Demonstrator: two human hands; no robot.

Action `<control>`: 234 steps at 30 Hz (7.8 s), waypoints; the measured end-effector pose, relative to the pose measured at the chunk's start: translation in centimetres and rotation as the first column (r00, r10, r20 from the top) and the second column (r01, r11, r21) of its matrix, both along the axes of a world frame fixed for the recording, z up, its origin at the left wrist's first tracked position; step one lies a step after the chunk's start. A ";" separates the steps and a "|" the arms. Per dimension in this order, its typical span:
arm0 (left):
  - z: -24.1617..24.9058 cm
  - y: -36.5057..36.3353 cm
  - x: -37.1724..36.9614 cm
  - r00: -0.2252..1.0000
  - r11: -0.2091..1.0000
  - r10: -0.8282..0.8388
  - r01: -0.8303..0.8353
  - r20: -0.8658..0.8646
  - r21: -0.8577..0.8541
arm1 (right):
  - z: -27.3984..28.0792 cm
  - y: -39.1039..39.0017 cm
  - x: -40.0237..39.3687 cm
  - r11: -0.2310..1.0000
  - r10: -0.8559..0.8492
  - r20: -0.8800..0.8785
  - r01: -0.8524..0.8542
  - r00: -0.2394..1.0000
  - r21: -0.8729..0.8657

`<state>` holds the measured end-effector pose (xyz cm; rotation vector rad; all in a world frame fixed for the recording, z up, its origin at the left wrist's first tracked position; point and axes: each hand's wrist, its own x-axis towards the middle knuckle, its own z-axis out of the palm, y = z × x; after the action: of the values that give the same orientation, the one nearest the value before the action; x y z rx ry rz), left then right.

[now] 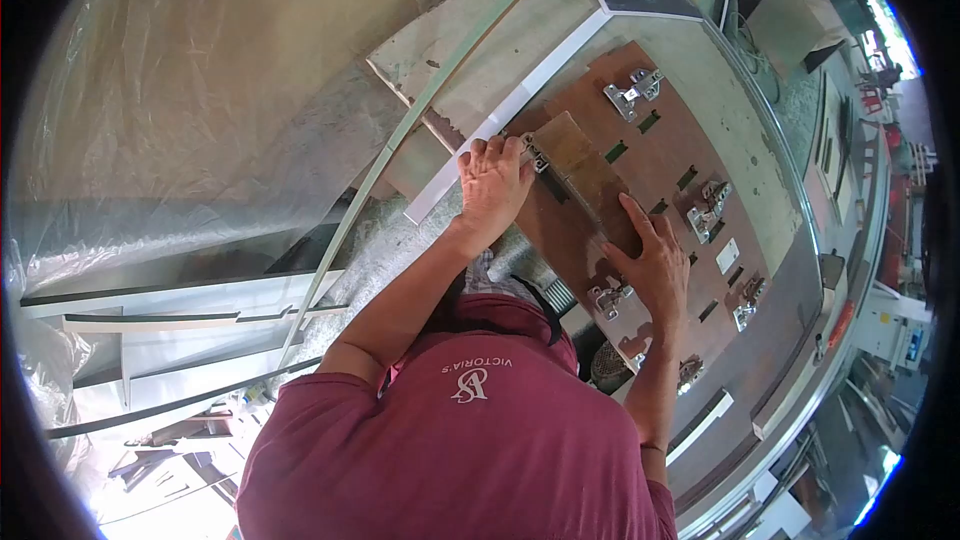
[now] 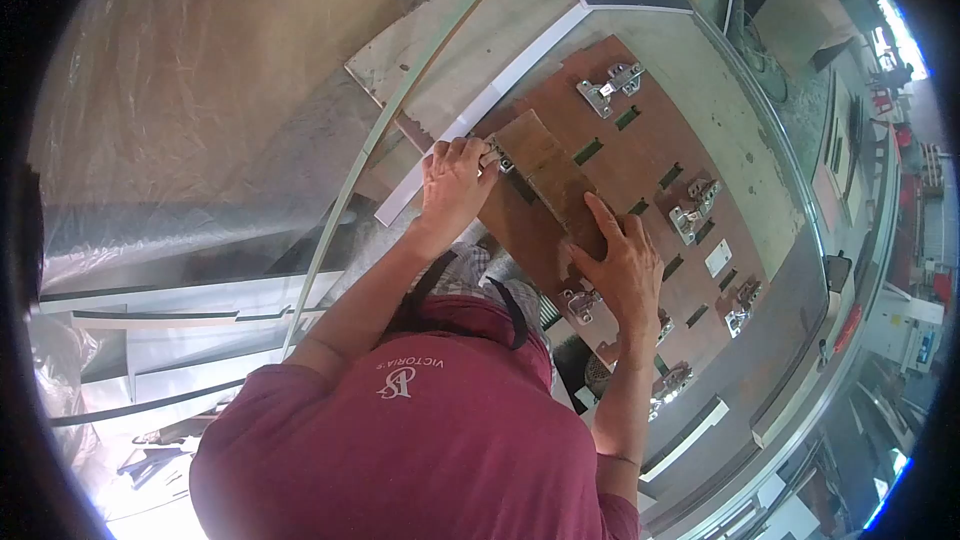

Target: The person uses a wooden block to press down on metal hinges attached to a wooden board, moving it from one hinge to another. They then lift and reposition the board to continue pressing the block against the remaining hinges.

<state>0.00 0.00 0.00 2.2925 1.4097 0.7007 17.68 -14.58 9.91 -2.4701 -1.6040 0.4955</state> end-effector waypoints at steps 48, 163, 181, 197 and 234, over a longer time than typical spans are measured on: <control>1.0 8.4 17.2 0.951 0.951 -0.307 0.307 0.014 0.031 | 0.7 2.6 7.3 0.886 -0.391 -0.009 0.379 0.920 0.268; -0.2 -7.1 27.0 0.768 0.754 -0.640 0.634 0.026 -0.171 | -4.8 -11.1 11.9 0.691 -0.712 0.017 0.697 0.702 0.193; 6.4 -12.6 29.8 0.529 0.513 -0.833 0.848 0.164 -0.131 | -2.9 -26.3 12.0 0.239 -0.905 -0.278 0.926 0.322 0.292; 1.1 -25.6 37.0 0.648 0.641 -0.756 0.705 -0.093 -0.303 | -3.4 -30.1 18.3 0.546 -0.830 0.034 0.797 0.557 0.257; 6.4 -28.7 21.4 0.123 0.048 -0.959 0.959 0.257 -0.279 | -3.6 -38.8 4.1 0.253 -0.863 -0.346 0.909 0.367 0.332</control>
<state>21.39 -28.67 6.41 2.1812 -0.3168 -0.0871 21.75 -53.34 6.33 -2.3635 0.0066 -0.0117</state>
